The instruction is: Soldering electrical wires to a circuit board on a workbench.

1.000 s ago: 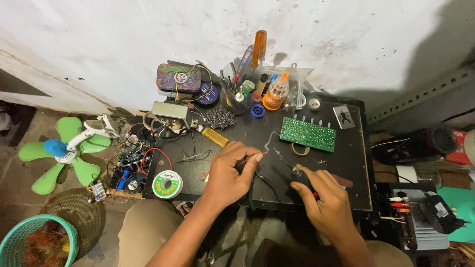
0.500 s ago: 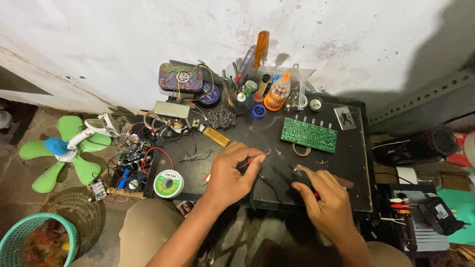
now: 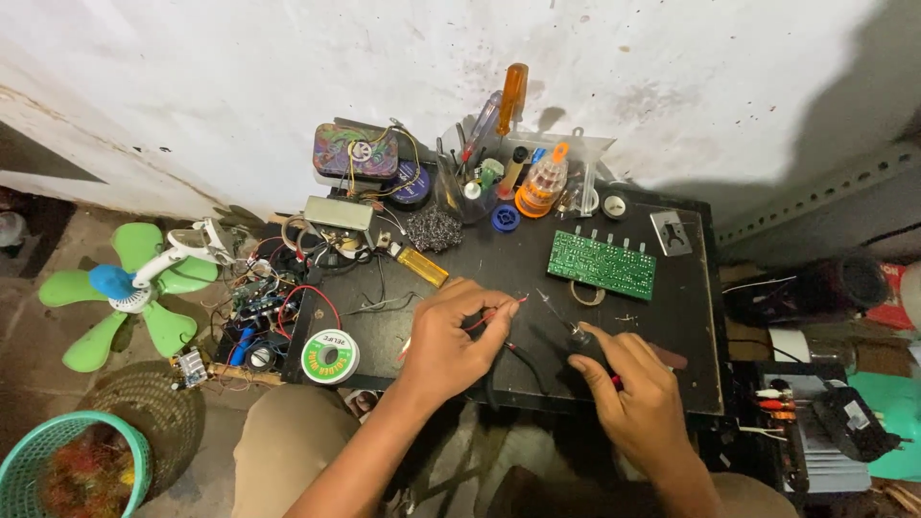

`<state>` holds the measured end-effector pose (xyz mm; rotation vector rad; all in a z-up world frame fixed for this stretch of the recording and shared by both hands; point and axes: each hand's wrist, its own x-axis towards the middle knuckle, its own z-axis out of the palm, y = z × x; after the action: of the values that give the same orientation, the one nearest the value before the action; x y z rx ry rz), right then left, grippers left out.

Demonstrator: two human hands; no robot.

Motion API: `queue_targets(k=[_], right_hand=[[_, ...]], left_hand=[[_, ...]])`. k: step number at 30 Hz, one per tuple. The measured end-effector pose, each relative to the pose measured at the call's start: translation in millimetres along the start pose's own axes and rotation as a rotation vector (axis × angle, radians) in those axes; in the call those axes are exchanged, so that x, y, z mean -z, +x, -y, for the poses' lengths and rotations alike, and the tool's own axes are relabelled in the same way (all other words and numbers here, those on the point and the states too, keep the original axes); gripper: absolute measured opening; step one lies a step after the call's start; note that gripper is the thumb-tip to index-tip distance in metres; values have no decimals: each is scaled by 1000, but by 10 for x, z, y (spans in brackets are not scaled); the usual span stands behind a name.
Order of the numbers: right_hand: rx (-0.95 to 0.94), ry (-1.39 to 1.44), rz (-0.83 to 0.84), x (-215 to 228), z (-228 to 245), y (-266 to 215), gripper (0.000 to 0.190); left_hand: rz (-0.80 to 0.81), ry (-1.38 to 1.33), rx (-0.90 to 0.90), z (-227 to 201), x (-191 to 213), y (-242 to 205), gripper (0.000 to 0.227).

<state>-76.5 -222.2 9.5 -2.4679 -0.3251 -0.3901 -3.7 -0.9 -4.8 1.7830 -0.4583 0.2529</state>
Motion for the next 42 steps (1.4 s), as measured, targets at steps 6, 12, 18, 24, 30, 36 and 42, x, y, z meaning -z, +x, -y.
queue_targets(k=[6, 12, 18, 24, 30, 36, 42], right_hand=[[-11, 14, -23, -7, -73, -22, 38], [-44, 30, -57, 20, -128, -27, 37], [-215, 18, -102, 133, -390, -9, 36], [-655, -123, -184, 400, -796, 168, 44], [-802, -316, -15, 296, -1637, 241, 72], [-856, -232, 8, 344, -1660, 424, 73], [-871, -240, -8, 296, -1809, 389, 73]], left_hand=[[-8, 4, -27, -73, 25, 9, 13], [-29, -24, -148, -245, 52, 30, 17], [-36, -20, -204, -309, 63, 36, 18], [-38, -25, -174, -273, 19, 10, 13], [-8, -13, -133, -264, 38, 45, 18], [-36, 16, -60, -181, 51, 56, 13], [-123, 287, 19, 98, 126, 115, 13]])
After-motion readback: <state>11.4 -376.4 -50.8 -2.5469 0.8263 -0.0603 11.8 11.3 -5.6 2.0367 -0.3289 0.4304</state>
